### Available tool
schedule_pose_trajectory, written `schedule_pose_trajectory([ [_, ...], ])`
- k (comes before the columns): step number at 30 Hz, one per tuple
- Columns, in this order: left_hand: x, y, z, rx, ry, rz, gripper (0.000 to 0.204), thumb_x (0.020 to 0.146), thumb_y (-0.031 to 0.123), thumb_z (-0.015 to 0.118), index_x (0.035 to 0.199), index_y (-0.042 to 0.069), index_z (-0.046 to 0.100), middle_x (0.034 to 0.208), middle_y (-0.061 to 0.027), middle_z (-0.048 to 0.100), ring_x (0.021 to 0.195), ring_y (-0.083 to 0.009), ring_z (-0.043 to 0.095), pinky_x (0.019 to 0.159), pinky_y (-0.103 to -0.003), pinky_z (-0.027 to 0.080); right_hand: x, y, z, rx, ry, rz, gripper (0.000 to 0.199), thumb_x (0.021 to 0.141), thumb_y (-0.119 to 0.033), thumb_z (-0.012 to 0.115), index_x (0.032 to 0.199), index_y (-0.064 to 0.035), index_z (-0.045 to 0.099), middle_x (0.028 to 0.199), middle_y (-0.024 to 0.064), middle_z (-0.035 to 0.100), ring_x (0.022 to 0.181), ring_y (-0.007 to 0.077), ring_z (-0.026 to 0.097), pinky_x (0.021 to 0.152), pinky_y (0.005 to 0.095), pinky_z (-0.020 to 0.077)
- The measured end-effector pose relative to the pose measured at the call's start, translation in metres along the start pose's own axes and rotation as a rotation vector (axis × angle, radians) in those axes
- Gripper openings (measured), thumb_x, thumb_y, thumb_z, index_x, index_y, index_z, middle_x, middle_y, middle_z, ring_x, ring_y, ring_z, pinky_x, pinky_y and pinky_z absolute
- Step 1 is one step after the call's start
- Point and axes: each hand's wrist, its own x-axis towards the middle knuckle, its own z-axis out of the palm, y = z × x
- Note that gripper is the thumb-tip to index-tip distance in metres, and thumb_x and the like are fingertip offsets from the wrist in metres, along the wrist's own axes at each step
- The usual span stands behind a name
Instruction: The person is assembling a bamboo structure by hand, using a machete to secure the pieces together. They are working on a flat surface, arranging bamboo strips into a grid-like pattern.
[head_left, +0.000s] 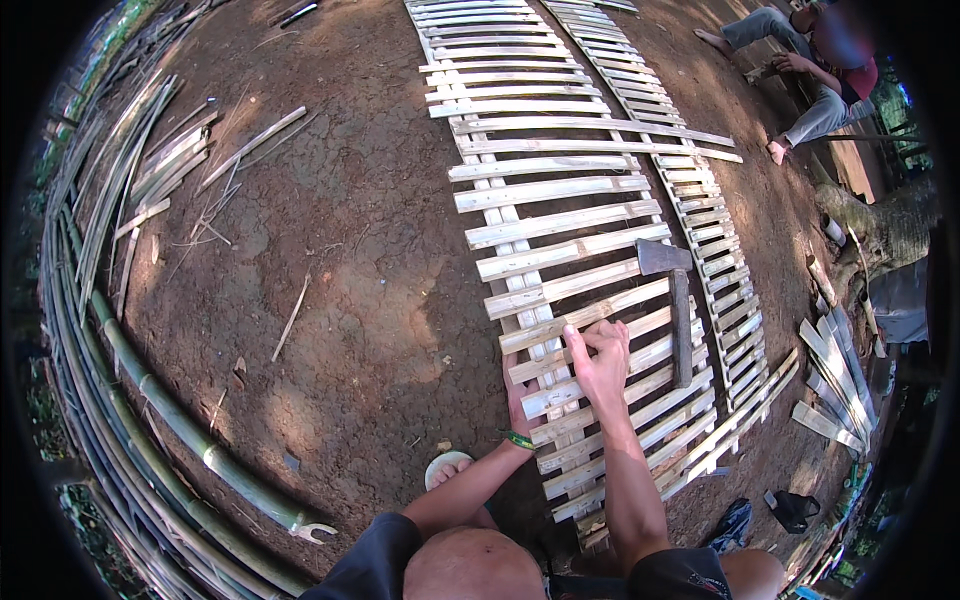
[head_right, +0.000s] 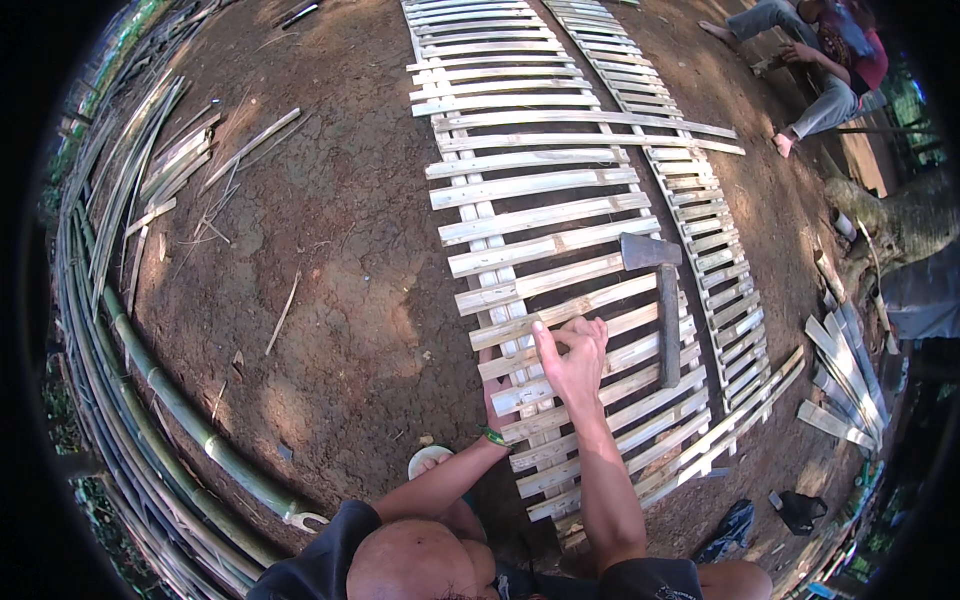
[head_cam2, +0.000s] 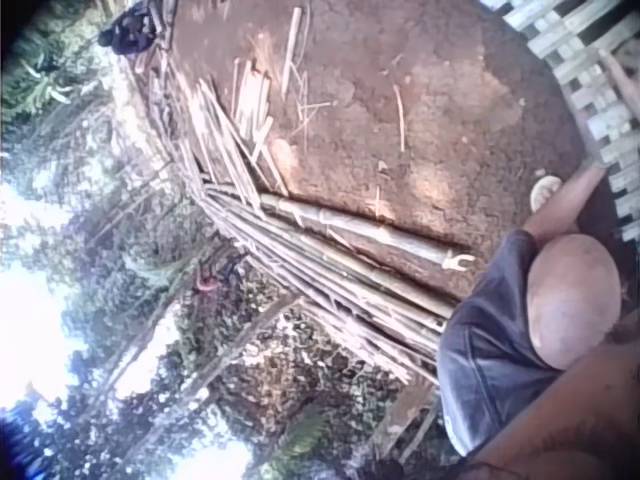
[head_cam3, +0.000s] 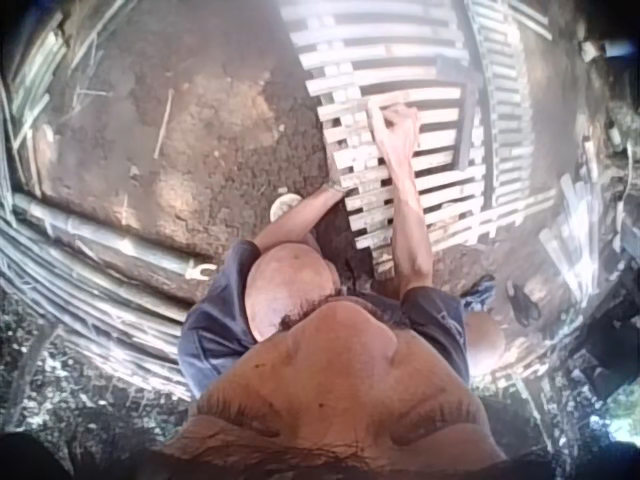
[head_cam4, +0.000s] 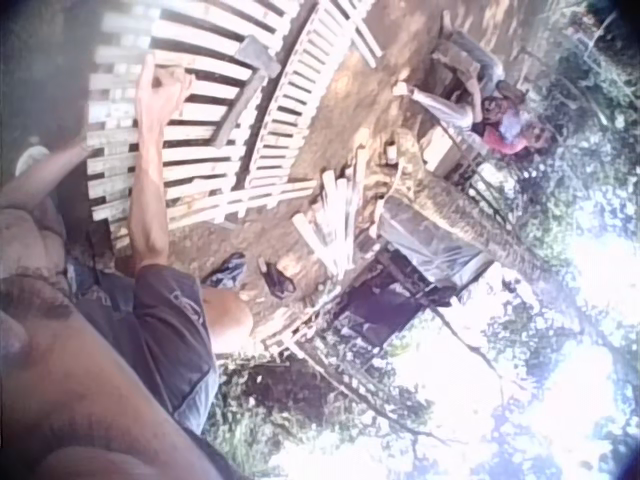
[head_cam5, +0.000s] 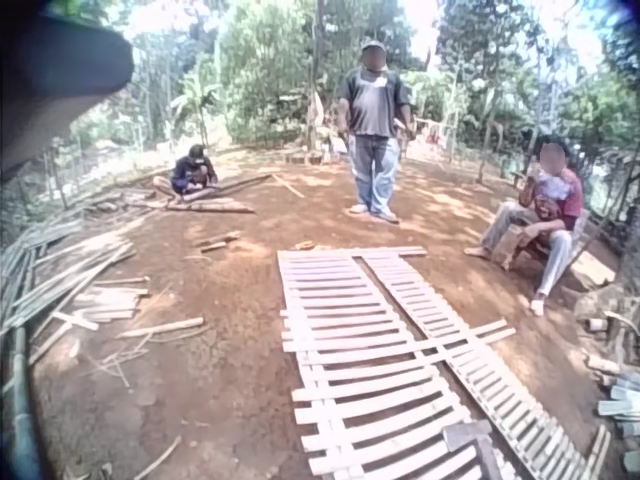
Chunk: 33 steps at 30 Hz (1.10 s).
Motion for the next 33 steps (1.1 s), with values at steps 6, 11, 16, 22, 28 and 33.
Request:
schedule_pose_trajectory([
  [6, 0.054, -0.016, -0.021, 0.005, 0.070, 0.007, 0.085, 0.091, 0.047, 0.062, 0.159, 0.005, 0.033, 0.168, -0.0278, 0.013, 0.157, -0.0463, 0.006, 0.123, -0.066, 0.004, -0.001, -0.001, 0.001, -0.003, 0.001, 0.010, 0.036, 0.090, -0.031, 0.076, 0.078, 0.0027, 0.077, 0.073, 0.0093, 0.062, 0.081, 0.0271, 0.061, 0.113, 0.0497, 0.0333],
  [11, 0.142, -0.046, -0.051, 0.042, 0.226, -0.022, 0.083, 0.092, 0.045, 0.062, 0.159, 0.004, 0.034, 0.167, -0.0274, 0.014, 0.157, -0.0458, 0.007, 0.123, -0.066, 0.004, -0.001, -0.004, -0.003, -0.013, 0.003, -0.012, 0.040, 0.094, -0.031, 0.072, 0.078, 0.0061, 0.074, 0.073, 0.0103, 0.061, 0.077, 0.0265, 0.059, 0.114, 0.0487, 0.0336],
  [16, 0.201, -0.070, -0.071, 0.034, 0.298, -0.058, 0.081, 0.093, 0.043, 0.061, 0.159, 0.004, 0.034, 0.167, -0.0271, 0.015, 0.157, -0.0453, 0.007, 0.123, -0.066, 0.004, -0.001, -0.005, -0.001, -0.005, 0.002, -0.003, 0.038, 0.093, -0.029, 0.072, 0.079, 0.0060, 0.074, 0.073, 0.0100, 0.061, 0.077, 0.0268, 0.059, 0.114, 0.0494, 0.0340],
  [22, 0.186, -0.074, -0.078, 0.122, 0.386, -0.120, 0.079, 0.094, 0.041, 0.060, 0.158, 0.003, 0.035, 0.167, -0.0267, 0.017, 0.158, -0.0447, 0.008, 0.123, -0.066, 0.003, -0.001, 0.001, 0.005, 0.005, -0.009, 0.009, 0.039, 0.090, -0.034, 0.076, 0.079, 0.0034, 0.078, 0.074, 0.0097, 0.062, 0.082, 0.0279, 0.061, 0.113, 0.0518, 0.0332],
  [28, 0.099, -0.058, -0.090, 0.197, 0.352, -0.258, 0.060, 0.096, 0.017, 0.059, 0.152, 0.003, 0.043, 0.160, -0.0178, 0.038, 0.156, -0.0378, 0.022, 0.124, -0.065, 0.000, -0.006, 0.016, 0.018, -0.032, -0.028, 0.017, 0.043, 0.087, -0.040, 0.079, 0.078, 0.0020, 0.078, 0.077, 0.0107, 0.064, 0.087, 0.0302, 0.062, 0.114, 0.0536, 0.0316],
  [33, 0.085, -0.076, -0.118, 0.098, 0.544, -0.263, 0.045, 0.097, 0.013, 0.059, 0.141, 0.004, 0.056, 0.146, -0.0105, 0.055, 0.150, -0.0350, 0.037, 0.123, -0.066, 0.006, -0.007, 0.024, 0.026, -0.055, -0.089, 0.037, 0.044, 0.084, -0.041, 0.080, 0.078, 0.0019, 0.078, 0.083, 0.0133, 0.066, 0.092, 0.0319, 0.062, 0.116, 0.0548, 0.0298],
])
